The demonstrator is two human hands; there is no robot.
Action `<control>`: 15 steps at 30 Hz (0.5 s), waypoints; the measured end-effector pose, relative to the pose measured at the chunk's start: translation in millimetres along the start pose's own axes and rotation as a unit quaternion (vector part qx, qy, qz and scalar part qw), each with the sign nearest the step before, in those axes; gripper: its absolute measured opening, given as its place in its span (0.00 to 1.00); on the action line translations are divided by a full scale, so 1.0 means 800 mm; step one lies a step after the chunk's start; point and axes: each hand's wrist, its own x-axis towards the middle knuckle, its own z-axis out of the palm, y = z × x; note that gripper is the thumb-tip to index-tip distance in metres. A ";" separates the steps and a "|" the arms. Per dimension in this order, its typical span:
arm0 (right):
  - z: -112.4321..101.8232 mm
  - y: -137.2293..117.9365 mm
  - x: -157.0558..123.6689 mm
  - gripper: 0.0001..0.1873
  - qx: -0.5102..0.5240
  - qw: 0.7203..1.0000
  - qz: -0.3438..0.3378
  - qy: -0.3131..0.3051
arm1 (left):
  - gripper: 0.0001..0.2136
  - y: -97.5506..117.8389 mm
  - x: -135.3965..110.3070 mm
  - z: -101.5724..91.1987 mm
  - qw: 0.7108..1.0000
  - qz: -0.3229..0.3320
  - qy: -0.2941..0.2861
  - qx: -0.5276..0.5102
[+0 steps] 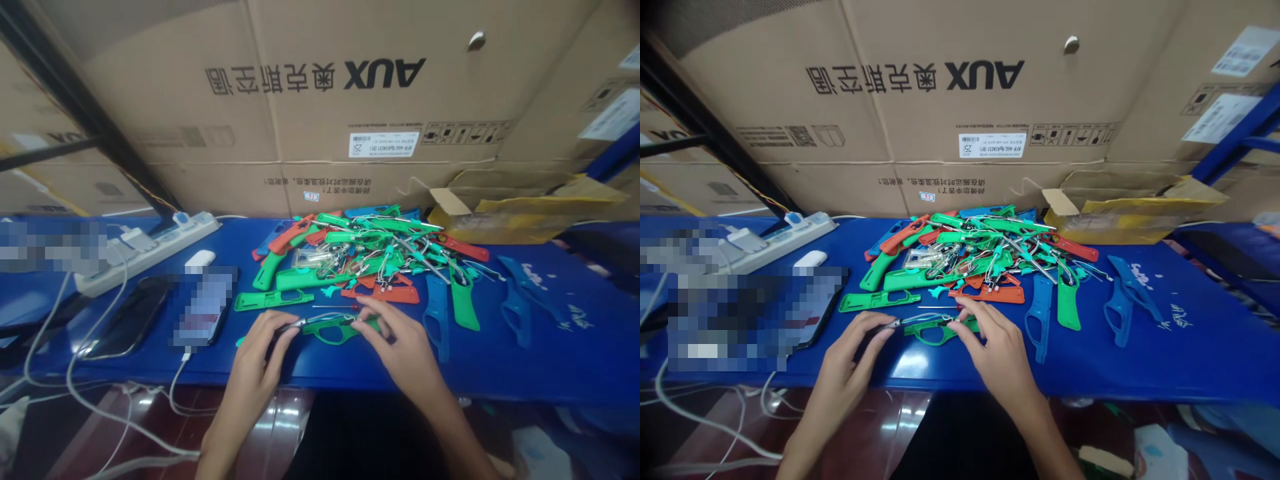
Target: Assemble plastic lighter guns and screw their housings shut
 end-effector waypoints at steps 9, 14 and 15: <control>-0.003 -0.003 -0.005 0.07 0.034 0.999 -0.027 0.004 | 0.08 0.002 -0.001 -0.002 1.000 -0.014 0.003 -0.016; -0.007 -0.009 -0.005 0.06 0.062 0.997 -0.027 0.027 | 0.07 0.002 -0.003 0.000 0.999 -0.019 -0.014 -0.025; -0.007 -0.010 -0.005 0.06 0.067 0.997 -0.027 0.030 | 0.07 0.002 -0.004 0.000 0.999 -0.021 -0.021 -0.022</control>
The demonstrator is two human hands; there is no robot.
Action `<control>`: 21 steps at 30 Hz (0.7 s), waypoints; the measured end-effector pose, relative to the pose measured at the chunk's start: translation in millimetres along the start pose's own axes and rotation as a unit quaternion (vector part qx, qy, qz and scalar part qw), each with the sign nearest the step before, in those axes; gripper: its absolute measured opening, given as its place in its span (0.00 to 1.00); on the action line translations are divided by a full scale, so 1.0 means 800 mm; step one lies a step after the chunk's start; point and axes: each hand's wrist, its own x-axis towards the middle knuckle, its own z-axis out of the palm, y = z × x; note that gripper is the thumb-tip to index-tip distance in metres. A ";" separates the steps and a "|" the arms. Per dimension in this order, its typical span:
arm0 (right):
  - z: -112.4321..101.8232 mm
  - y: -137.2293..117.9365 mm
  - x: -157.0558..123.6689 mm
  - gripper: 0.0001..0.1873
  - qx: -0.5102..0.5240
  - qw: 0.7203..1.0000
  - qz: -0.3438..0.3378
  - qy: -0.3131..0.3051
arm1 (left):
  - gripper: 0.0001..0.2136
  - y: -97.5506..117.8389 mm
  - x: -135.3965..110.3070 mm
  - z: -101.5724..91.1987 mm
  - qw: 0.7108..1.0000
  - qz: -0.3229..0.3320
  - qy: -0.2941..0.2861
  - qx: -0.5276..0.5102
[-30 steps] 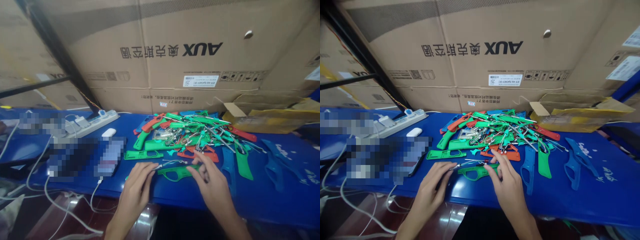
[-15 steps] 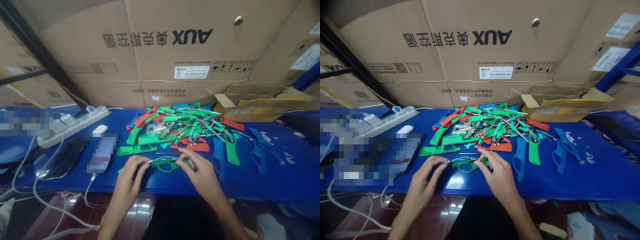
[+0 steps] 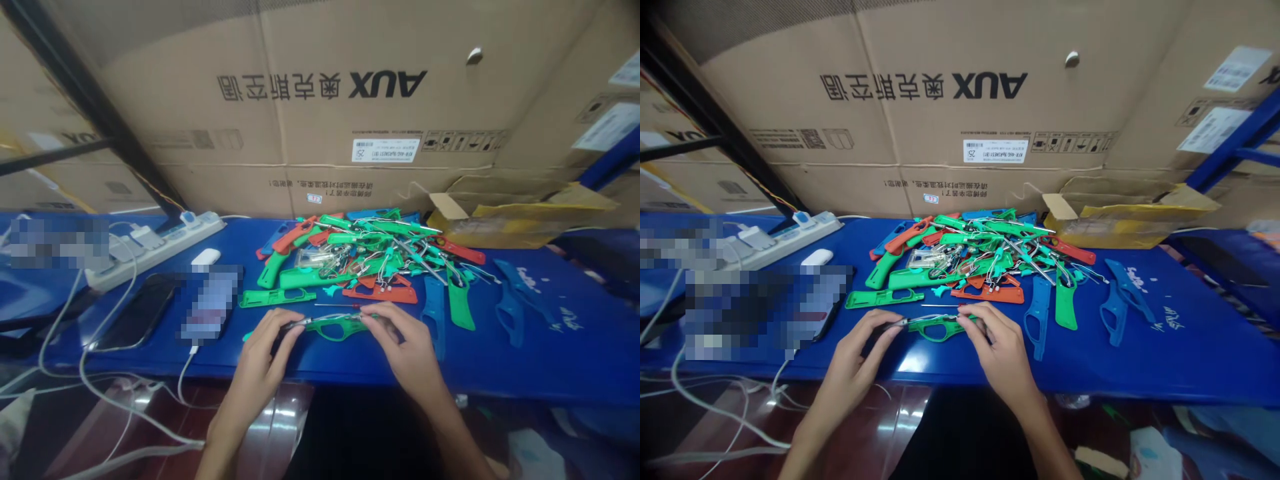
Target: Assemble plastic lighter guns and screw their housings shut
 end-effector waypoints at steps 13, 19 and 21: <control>-0.003 0.002 0.002 0.07 0.089 0.994 0.050 0.042 | 0.11 0.015 0.023 0.000 0.987 -0.004 -0.145 0.069; -0.004 -0.003 0.004 0.10 0.123 0.988 0.082 0.054 | 0.12 0.029 0.032 0.001 0.983 0.034 -0.160 0.081; -0.004 -0.003 0.002 0.11 0.138 0.984 0.098 0.051 | 0.12 0.033 0.031 0.000 0.984 0.039 -0.156 0.079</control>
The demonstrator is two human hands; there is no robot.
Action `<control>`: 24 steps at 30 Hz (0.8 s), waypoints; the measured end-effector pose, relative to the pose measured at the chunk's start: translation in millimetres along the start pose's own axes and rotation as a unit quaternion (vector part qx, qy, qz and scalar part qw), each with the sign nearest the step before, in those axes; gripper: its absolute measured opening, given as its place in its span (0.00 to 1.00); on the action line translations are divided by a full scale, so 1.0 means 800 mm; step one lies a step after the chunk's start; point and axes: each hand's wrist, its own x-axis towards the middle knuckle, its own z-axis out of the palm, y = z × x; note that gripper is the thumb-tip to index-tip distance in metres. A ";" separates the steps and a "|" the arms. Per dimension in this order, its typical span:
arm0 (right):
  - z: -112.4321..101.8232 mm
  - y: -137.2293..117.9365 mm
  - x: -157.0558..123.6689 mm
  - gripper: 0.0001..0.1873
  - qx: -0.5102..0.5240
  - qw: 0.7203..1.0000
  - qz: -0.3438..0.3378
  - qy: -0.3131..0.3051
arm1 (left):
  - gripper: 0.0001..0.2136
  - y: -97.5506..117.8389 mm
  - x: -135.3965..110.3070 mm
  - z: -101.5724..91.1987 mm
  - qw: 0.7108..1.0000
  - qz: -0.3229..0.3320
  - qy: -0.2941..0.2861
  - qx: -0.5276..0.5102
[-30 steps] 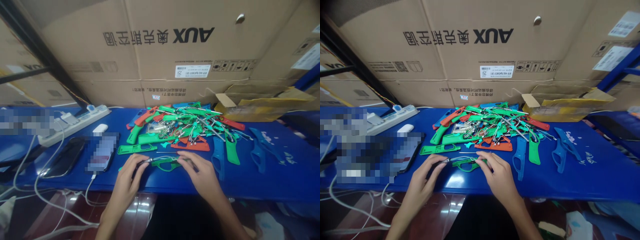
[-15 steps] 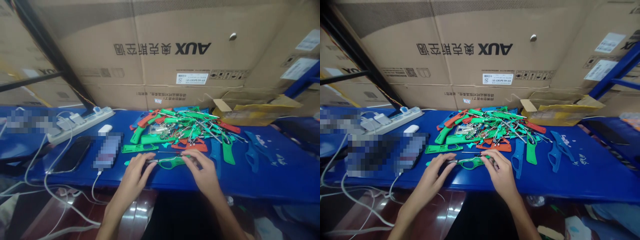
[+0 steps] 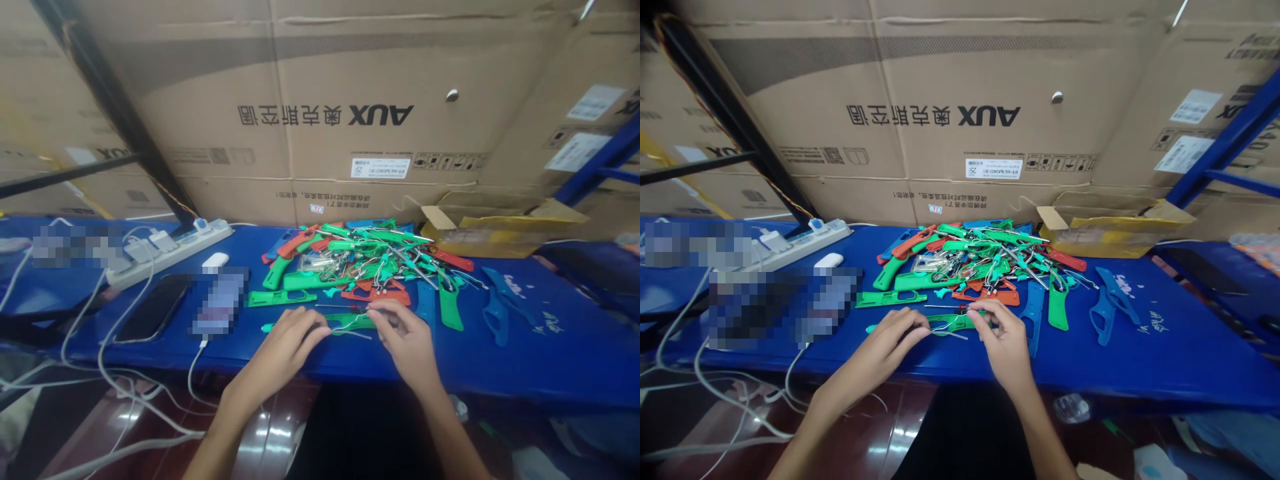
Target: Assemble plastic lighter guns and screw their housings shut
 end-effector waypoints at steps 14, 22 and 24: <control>-0.001 0.002 -0.004 0.11 0.033 0.999 0.016 -0.017 | 0.11 0.010 -0.006 0.000 0.998 0.031 0.059 -0.013; -0.003 -0.006 -0.005 0.10 0.015 0.999 0.005 -0.045 | 0.12 0.017 -0.012 0.002 0.995 0.003 0.103 -0.007; -0.003 -0.007 -0.006 0.09 0.012 0.999 0.002 -0.047 | 0.13 0.017 -0.013 0.003 0.995 -0.007 0.103 -0.006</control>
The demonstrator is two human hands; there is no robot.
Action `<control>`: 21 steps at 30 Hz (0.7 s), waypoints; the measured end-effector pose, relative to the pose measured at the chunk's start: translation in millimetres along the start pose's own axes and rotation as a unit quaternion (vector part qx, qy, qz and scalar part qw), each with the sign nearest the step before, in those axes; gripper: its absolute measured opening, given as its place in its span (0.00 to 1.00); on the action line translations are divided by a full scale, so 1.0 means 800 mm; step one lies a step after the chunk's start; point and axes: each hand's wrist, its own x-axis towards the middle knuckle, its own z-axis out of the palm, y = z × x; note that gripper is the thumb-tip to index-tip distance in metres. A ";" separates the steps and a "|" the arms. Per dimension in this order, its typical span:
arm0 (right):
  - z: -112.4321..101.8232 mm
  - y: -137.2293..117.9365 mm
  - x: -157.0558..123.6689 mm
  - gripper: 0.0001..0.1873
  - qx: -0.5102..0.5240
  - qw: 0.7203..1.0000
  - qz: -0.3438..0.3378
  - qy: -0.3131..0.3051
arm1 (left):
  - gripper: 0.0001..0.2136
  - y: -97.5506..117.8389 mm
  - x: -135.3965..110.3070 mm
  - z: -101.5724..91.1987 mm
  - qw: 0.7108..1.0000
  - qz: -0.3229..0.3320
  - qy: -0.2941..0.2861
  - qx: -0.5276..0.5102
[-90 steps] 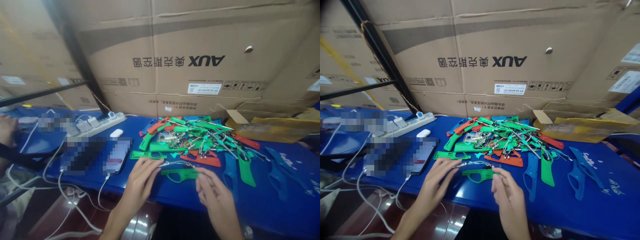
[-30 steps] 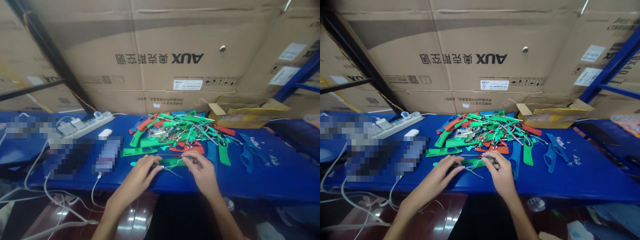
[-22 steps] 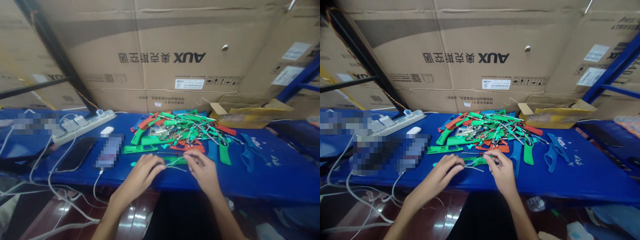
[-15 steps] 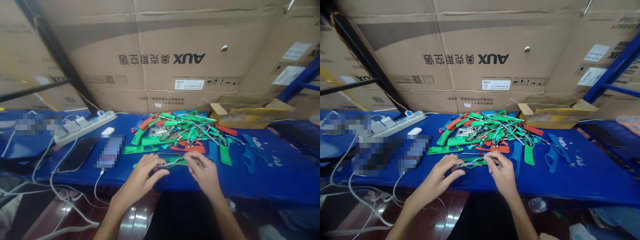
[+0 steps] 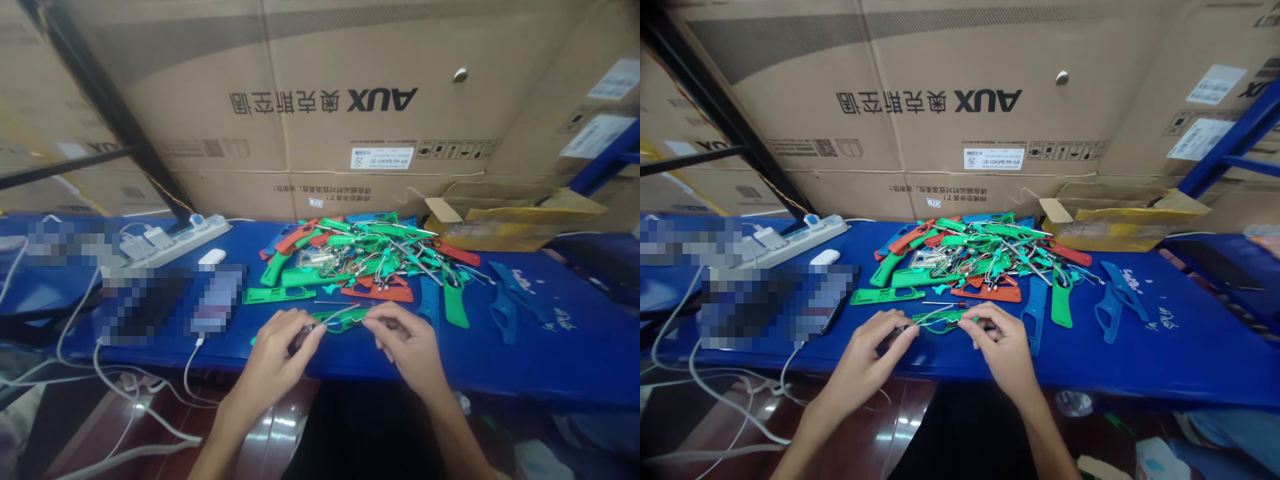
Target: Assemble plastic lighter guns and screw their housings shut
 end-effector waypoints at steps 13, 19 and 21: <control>-0.003 0.005 0.002 0.07 -0.064 0.994 -0.041 -0.075 | 0.07 -0.020 -0.003 -0.006 0.996 -0.081 -0.029 -0.037; -0.001 0.003 0.003 0.07 -0.121 0.983 -0.067 -0.123 | 0.06 -0.042 0.001 -0.006 0.999 -0.039 -0.023 -0.030; 0.001 0.005 0.003 0.07 -0.134 0.980 -0.076 -0.124 | 0.06 -0.048 0.001 -0.004 0.999 -0.026 -0.007 -0.030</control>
